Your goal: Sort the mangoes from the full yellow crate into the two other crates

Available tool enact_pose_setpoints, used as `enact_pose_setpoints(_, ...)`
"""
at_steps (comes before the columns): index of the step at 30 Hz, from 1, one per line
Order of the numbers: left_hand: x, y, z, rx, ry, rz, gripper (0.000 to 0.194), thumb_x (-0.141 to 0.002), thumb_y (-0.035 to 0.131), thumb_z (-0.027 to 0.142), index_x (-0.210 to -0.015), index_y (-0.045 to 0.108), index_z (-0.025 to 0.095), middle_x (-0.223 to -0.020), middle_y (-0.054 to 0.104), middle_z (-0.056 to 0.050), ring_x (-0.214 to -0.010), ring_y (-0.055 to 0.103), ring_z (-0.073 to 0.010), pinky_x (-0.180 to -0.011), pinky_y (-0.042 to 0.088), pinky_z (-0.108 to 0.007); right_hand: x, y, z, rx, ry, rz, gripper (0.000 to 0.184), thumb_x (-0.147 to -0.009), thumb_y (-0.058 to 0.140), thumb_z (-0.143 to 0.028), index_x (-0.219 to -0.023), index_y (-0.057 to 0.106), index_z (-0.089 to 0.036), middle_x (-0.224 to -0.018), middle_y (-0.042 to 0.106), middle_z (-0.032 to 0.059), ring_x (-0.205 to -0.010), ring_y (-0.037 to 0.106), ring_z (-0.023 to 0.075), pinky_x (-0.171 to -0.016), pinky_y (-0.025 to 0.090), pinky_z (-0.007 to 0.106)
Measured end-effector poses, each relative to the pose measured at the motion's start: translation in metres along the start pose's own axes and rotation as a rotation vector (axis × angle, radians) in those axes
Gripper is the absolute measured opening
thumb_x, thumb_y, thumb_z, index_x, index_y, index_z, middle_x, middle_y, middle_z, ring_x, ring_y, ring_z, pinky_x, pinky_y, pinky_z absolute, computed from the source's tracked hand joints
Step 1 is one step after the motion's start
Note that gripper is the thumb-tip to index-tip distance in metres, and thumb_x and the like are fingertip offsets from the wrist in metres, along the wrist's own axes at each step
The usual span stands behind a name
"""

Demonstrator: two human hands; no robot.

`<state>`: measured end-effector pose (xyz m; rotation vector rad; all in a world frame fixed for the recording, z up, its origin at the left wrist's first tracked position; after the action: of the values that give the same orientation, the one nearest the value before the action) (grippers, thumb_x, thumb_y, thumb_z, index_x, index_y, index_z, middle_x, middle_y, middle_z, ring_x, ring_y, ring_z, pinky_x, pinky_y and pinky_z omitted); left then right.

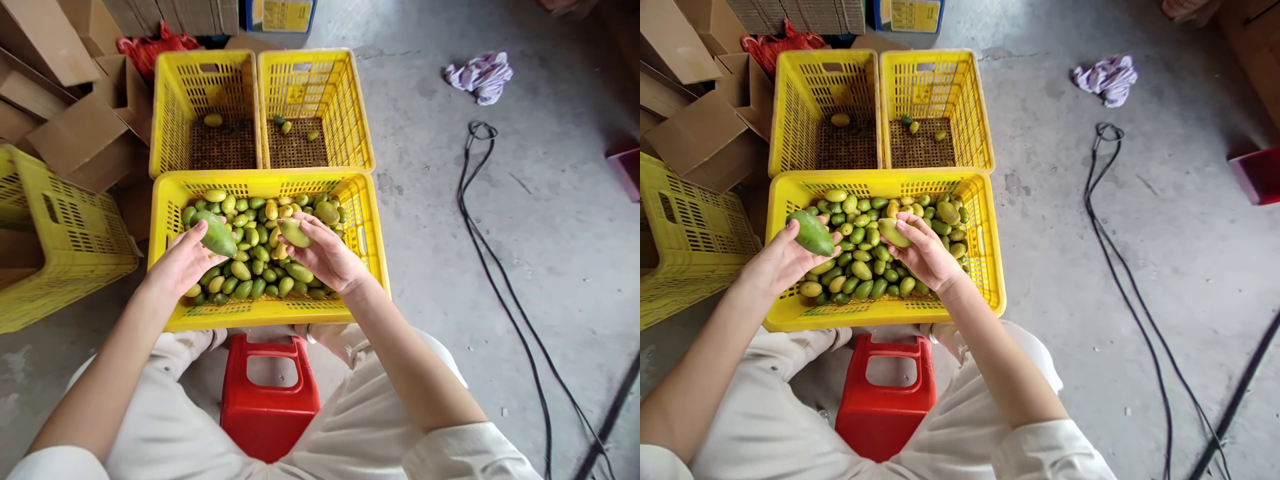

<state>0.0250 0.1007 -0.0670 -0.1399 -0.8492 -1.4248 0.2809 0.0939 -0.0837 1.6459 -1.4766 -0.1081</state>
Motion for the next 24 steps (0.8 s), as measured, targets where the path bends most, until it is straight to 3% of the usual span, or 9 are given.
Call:
enact_pose_setpoints(4,0.000,0.003,-0.002,-0.026,-0.020,-0.062,0.062,-0.071,0.109,0.048,-0.119,0.082,0.019,-0.097,0.084,-0.004,-0.090,0.078,-0.0202,-0.082,0.063,-0.030,0.000,0.002,-0.002,0.042,-0.012,-0.012,0.032,-0.081,0.100,-0.033,-0.102,0.076,-0.027,-0.105,0.084,-0.0007,-0.104,0.081,0.0180,-0.093,0.067,0.027)
enact_pose_setpoints(9,-0.002,0.000,-0.002,-0.053,0.005,0.028,0.065,-0.054,0.115,0.053,-0.097,0.079,0.019,-0.096,0.086,-0.004,-0.082,0.077,-0.0174,-0.074,0.058,-0.027,0.001,0.004,-0.003,0.028,-0.011,-0.027,0.050,-0.071,0.104,-0.026,-0.114,0.078,-0.030,-0.098,0.081,-0.0058,-0.091,0.075,0.0126,-0.087,0.064,0.023)
enact_pose_setpoints(15,-0.005,-0.004,0.003,0.015,0.086,0.169,0.041,-0.073,0.107,0.039,-0.096,0.076,0.024,-0.111,0.086,-0.002,-0.107,0.078,-0.0171,-0.087,0.059,-0.024,0.002,0.004,-0.004,0.093,-0.016,0.020,0.030,-0.084,0.090,-0.034,-0.111,0.078,-0.029,-0.125,0.084,0.0018,-0.096,0.073,0.0180,-0.084,0.064,0.029)
enact_pose_setpoints(20,-0.007,0.000,0.006,-0.045,0.115,0.152,0.044,-0.073,0.105,0.042,-0.099,0.074,0.025,-0.122,0.083,-0.008,-0.128,0.072,-0.0239,-0.090,0.058,-0.027,0.002,0.006,-0.006,0.101,-0.011,0.016,0.041,-0.084,0.079,-0.031,-0.125,0.079,-0.032,-0.119,0.081,-0.0019,-0.100,0.072,0.0201,-0.088,0.062,0.032)
enact_pose_setpoints(24,-0.003,0.005,0.008,0.034,0.099,0.174,0.028,-0.084,0.098,0.038,-0.097,0.078,0.023,-0.115,0.082,-0.007,-0.117,0.074,-0.0204,-0.088,0.059,-0.024,0.000,0.006,-0.005,0.044,0.011,0.001,0.036,-0.085,0.074,-0.033,-0.121,0.078,-0.032,-0.108,0.081,-0.0022,-0.089,0.071,0.0186,-0.081,0.061,0.030)
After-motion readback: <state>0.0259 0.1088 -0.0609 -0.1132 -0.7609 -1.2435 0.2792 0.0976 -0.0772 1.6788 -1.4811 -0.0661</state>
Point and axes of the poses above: each hand's wrist, its own x-axis away from the middle knuckle, its own y-axis out of the palm, z = x × y, the point moved 5 cm from there along -x, towards the middle knuckle
